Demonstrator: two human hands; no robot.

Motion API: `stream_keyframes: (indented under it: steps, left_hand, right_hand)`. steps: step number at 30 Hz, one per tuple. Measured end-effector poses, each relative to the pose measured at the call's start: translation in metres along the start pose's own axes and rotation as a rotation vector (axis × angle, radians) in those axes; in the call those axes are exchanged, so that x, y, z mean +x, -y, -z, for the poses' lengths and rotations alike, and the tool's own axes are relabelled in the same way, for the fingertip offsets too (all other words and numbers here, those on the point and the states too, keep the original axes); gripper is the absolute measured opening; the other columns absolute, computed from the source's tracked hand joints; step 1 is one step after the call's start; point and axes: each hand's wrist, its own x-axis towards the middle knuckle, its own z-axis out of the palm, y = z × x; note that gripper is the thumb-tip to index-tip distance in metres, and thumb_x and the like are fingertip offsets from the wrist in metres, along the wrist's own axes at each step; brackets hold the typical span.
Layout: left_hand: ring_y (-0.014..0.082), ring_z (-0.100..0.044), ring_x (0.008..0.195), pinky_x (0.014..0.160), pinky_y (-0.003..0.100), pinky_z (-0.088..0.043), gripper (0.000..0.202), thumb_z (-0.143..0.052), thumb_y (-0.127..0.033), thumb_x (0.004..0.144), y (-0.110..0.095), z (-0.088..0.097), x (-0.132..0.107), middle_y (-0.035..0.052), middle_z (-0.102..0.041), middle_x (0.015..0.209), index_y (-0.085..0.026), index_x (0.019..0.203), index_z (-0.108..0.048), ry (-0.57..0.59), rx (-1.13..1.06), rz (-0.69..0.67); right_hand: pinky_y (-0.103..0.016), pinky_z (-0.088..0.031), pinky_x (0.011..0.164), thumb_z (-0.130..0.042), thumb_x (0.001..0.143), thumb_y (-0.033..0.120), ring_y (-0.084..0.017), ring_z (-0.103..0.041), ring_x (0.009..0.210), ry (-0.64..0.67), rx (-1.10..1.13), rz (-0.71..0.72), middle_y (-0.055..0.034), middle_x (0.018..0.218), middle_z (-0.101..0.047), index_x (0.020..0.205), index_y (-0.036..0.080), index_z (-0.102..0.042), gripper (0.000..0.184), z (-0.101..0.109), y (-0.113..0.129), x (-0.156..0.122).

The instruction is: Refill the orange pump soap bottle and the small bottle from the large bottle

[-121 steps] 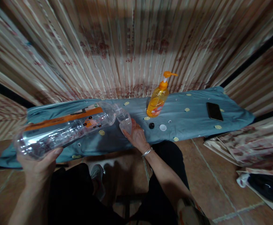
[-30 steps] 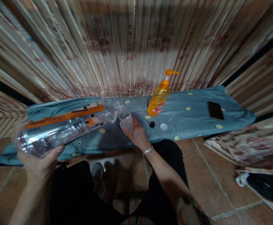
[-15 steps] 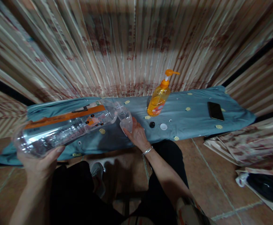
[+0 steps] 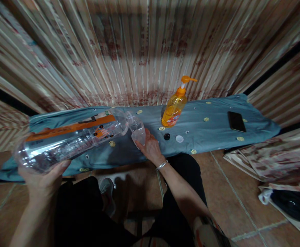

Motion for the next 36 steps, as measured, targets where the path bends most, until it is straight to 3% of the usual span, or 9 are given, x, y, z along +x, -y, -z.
stream_keyframes:
  steps: [8,15,20,29,36]
  left_hand:
    - [0.0440,-0.063,0.136,0.113,0.067,-0.051,0.103,-0.098,-0.049,0.049,-0.0059,-0.0018,0.0012,0.0114,-0.067,0.134,-0.026,0.141,-0.059,0.020,-0.010,-0.009]
    - [0.0434,-0.063,0.137,0.113,0.065,-0.051,0.105,-0.098,-0.052,0.049,-0.0032,-0.0023,0.0014,0.0128,-0.065,0.139,-0.025,0.142,-0.059,0.016,0.004,-0.029]
    - [0.0440,-0.060,0.141,0.119,0.065,-0.047,0.106,-0.099,-0.050,0.047,0.0005,-0.0011,-0.0008,0.0126,-0.063,0.147,-0.027,0.142,-0.059,0.025,-0.020,0.004]
    - [0.0432,-0.062,0.139,0.121,0.066,-0.045,0.106,-0.099,-0.046,0.049,-0.0003,-0.0008,-0.0013,0.0121,-0.065,0.142,-0.027,0.144,-0.056,0.029,-0.016,-0.007]
    - [0.0342,-0.065,0.125,0.120,0.059,-0.046,0.100,-0.097,-0.049,0.055,-0.0056,-0.0001,0.0004,0.0094,-0.062,0.138,-0.026,0.145,-0.061,-0.007,0.063,-0.102]
  right_hand:
    - [-0.058,-0.060,0.105,-0.068,0.096,0.038,-0.041,-0.073,0.121,0.020,0.002,-0.005,-0.0264,0.128,-0.074,0.156,0.006,-0.046,0.072,-0.0001,-0.0005,0.0001]
    - [-0.053,-0.059,0.107,-0.070,0.095,0.035,-0.041,-0.074,0.121,0.038,-0.006,-0.037,-0.0299,0.129,-0.073,0.155,-0.003,-0.045,0.075,0.0018,0.0029,0.0008]
    - [-0.057,-0.059,0.106,-0.069,0.095,0.035,-0.041,-0.074,0.121,0.019,0.001,-0.031,-0.0294,0.129,-0.074,0.154,0.001,-0.046,0.073,0.0006,0.0030,0.0002]
    - [-0.058,-0.060,0.104,-0.069,0.094,0.034,-0.042,-0.074,0.118,0.023,-0.005,-0.016,-0.0279,0.125,-0.075,0.154,0.003,-0.048,0.071,-0.0007,0.0000,0.0002]
    - [-0.056,-0.060,0.104,-0.070,0.095,0.035,-0.043,-0.074,0.118,0.023,0.015,-0.018,-0.0296,0.127,-0.074,0.154,0.001,-0.048,0.071,0.0007,0.0015,0.0006]
